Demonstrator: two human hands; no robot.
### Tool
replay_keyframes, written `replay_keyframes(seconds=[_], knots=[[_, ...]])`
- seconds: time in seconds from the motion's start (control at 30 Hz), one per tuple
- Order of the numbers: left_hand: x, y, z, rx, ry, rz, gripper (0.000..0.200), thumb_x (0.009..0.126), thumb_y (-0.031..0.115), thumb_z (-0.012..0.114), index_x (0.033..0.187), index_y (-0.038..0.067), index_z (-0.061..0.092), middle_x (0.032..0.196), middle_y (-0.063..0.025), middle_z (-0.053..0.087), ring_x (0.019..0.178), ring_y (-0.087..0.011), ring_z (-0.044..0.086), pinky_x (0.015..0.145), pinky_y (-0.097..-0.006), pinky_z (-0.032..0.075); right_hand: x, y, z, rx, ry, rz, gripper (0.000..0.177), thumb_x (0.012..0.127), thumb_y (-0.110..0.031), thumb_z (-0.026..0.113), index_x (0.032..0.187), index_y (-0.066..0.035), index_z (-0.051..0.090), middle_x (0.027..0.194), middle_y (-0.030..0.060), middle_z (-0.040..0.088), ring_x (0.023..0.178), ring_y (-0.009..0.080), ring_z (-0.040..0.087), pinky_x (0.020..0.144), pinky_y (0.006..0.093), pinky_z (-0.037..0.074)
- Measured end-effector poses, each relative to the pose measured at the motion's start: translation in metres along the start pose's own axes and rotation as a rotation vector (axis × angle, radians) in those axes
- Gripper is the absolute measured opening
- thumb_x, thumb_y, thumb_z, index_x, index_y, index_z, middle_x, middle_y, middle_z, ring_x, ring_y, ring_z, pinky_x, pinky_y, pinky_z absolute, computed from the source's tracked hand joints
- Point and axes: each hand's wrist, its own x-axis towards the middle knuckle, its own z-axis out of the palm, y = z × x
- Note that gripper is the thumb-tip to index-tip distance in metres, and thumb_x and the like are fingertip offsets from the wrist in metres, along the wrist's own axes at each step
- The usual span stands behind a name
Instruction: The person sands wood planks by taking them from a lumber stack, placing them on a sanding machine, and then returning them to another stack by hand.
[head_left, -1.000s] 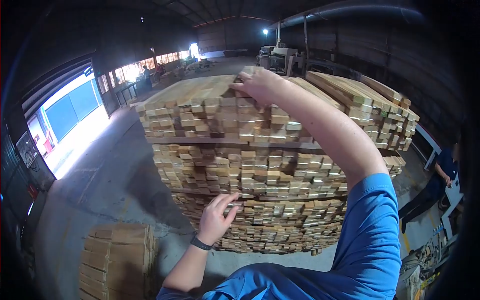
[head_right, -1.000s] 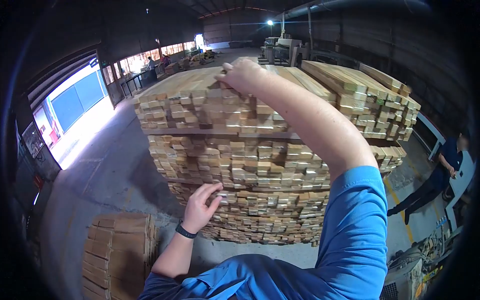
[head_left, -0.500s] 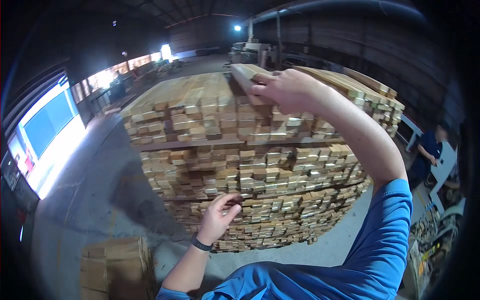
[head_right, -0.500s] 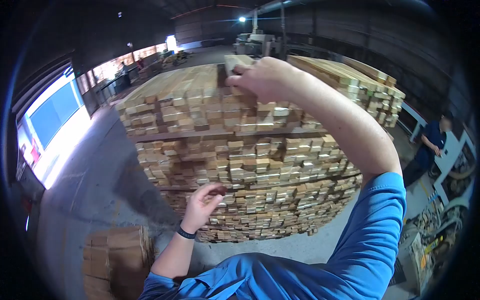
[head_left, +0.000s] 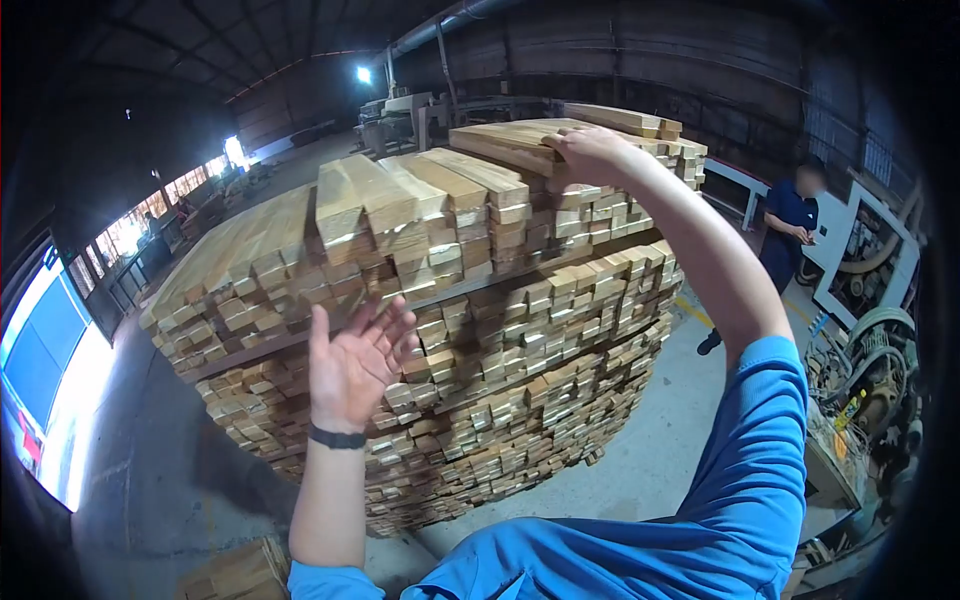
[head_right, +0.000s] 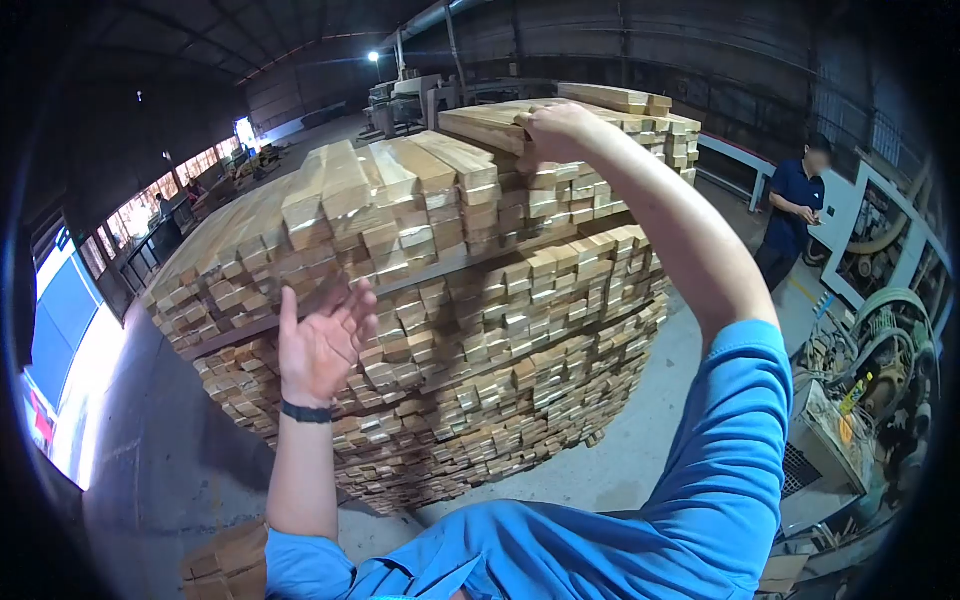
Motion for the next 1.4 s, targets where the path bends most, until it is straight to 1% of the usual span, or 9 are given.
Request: replay_keyframes(seconds=[0.3,0.6,0.77,0.93,1.03,1.07,1.2,1.27,1.4], knots=[[0.039,0.015,0.037,-0.085,0.014,0.1,0.09,0.097,0.073,0.044,0.13,-0.011,0.053,0.137,-0.0318,0.051,0.131,-0.0449,0.05,0.108,-0.059,0.048,0.009,0.028,-0.014,0.149,-0.025,-0.062,0.071,0.073,-0.026,0.087,0.139,-0.014,0.063,0.117,0.0148,0.073,0.109,0.0333,0.069,0.095,0.0442,0.054],[0.056,0.021,0.037,-0.018,-0.105,0.126,0.079,0.099,0.064,0.051,0.135,-0.007,0.051,0.146,-0.0353,0.042,0.134,-0.049,0.048,0.105,-0.0615,0.051,0.002,0.036,-0.005,0.135,0.163,-0.126,0.044,0.082,-0.032,0.08,0.12,-0.01,0.073,0.103,0.0157,0.076,0.099,0.0326,0.072,0.089,0.0435,0.057],[0.065,0.013,0.052,-0.057,-0.143,0.098,0.082,0.102,0.061,0.046,0.154,-0.001,0.03,0.15,-0.0379,0.034,0.138,-0.0551,0.04,0.108,-0.063,0.049,0.008,0.042,0.004,0.092,0.198,-0.171,0.036,0.085,-0.035,0.077,0.111,-0.009,0.073,0.098,0.0152,0.076,0.094,0.0328,0.073,0.086,0.045,0.058],[0.069,0.016,0.05,-0.1,-0.149,0.077,0.082,0.102,0.06,0.046,0.156,0.001,0.027,0.151,-0.0369,0.033,0.137,-0.0566,0.038,0.109,-0.0618,0.048,0.027,0.056,-0.012,0.172,0.329,-0.14,0.037,0.093,-0.032,0.071,0.121,-0.008,0.071,0.105,0.0146,0.075,0.098,0.0315,0.072,0.085,0.0408,0.058],[0.07,0.019,0.049,-0.102,-0.175,0.075,0.081,0.102,0.059,0.048,0.155,0.001,0.029,0.152,-0.0354,0.033,0.139,-0.0562,0.037,0.109,-0.0618,0.048,0.077,0.074,-0.073,0.452,0.69,-0.326,0.035,0.101,-0.038,0.062,0.103,-0.005,0.073,0.081,0.0096,0.071,0.066,0.0219,0.069,0.066,0.0361,0.058],[0.067,0.019,0.049,-0.115,-0.176,0.074,0.081,0.102,0.058,0.047,0.156,0.001,0.026,0.154,-0.0361,0.03,0.141,-0.056,0.034,0.11,-0.062,0.047,0.069,0.06,-0.124,0.273,0.358,-0.225,0.039,0.077,-0.027,0.075,0.108,-0.003,0.068,0.094,0.0188,0.073,0.088,0.0355,0.071,0.078,0.0458,0.055],[0.058,0.018,0.058,-0.133,-0.182,0.085,0.082,0.103,0.053,0.051,0.156,-0.001,0.022,0.156,-0.0367,0.025,0.144,-0.0555,0.029,0.112,-0.063,0.045,0.087,0.004,-0.125,0.175,0.085,0.036,0.048,0.088,-0.048,0.069,0.101,-0.002,0.072,0.081,0.0138,0.07,0.073,0.0257,0.07,0.069,0.0383,0.057],[0.054,0.019,0.062,-0.114,-0.164,0.088,0.083,0.102,0.053,0.053,0.155,-0.003,0.023,0.155,-0.0364,0.026,0.144,-0.0555,0.03,0.113,-0.0635,0.044,0.082,-0.022,-0.109,-0.029,-0.1,0.193,0.078,0.087,-0.074,0.062,0.094,0.004,0.072,0.075,0.0141,0.069,0.068,0.0257,0.07,0.063,0.0388,0.057],[0.05,0.023,0.067,-0.036,-0.026,0.119,0.091,0.096,0.056,0.063,0.152,-0.005,0.026,0.151,-0.0335,0.034,0.138,-0.0527,0.039,0.112,-0.0702,0.04,0.067,-0.037,-0.045,0.116,-0.234,0.098,0.099,0.083,-0.086,0.051,0.126,0.001,0.068,0.127,0.0235,0.067,0.116,0.0358,0.065,0.098,0.0491,0.052]])
